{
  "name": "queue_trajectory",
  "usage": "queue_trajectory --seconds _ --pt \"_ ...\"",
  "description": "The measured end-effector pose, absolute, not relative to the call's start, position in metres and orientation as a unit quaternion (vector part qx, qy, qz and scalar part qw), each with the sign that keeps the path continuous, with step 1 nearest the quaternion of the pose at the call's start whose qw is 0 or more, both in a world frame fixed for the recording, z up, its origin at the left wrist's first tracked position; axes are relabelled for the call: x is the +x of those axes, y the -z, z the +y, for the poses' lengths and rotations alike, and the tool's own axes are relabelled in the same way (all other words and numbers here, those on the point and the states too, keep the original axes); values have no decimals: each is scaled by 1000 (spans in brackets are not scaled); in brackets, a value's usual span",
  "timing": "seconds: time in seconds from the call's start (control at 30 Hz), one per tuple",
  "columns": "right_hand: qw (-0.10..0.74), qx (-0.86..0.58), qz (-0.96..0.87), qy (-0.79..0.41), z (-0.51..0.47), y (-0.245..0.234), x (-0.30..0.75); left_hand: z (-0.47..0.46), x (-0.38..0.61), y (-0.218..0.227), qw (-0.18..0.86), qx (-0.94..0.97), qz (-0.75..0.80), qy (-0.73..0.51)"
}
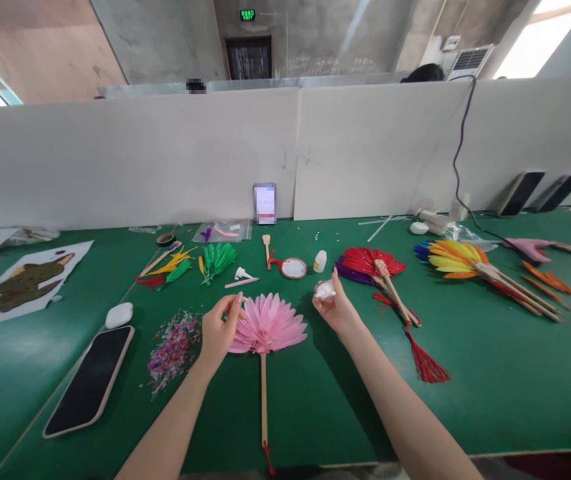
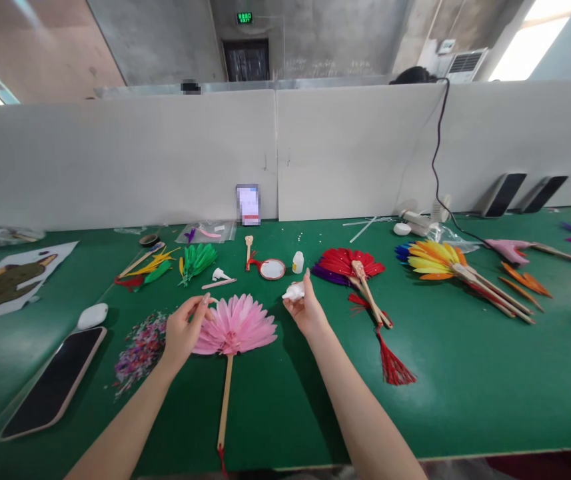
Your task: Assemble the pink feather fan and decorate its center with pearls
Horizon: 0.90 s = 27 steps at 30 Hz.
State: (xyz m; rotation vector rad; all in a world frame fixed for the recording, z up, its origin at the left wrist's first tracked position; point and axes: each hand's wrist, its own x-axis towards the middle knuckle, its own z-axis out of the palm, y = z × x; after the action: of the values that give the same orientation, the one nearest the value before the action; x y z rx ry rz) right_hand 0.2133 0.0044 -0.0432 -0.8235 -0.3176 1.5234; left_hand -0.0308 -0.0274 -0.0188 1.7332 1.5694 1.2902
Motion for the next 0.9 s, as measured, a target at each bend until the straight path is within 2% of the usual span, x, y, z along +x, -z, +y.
queue_trajectory --seconds 0.27,0.5,0.9 --pt "628 -368 -71 -682 4 40 218 -29 -30 15 224 632 567 -478" --pt "585 -324 -43 -742 3 35 218 -26 -33 18 216 638 569 -471" --pt "581 -265 -127 -759 -2 34 221 -24 -38 22 207 637 579 -466"
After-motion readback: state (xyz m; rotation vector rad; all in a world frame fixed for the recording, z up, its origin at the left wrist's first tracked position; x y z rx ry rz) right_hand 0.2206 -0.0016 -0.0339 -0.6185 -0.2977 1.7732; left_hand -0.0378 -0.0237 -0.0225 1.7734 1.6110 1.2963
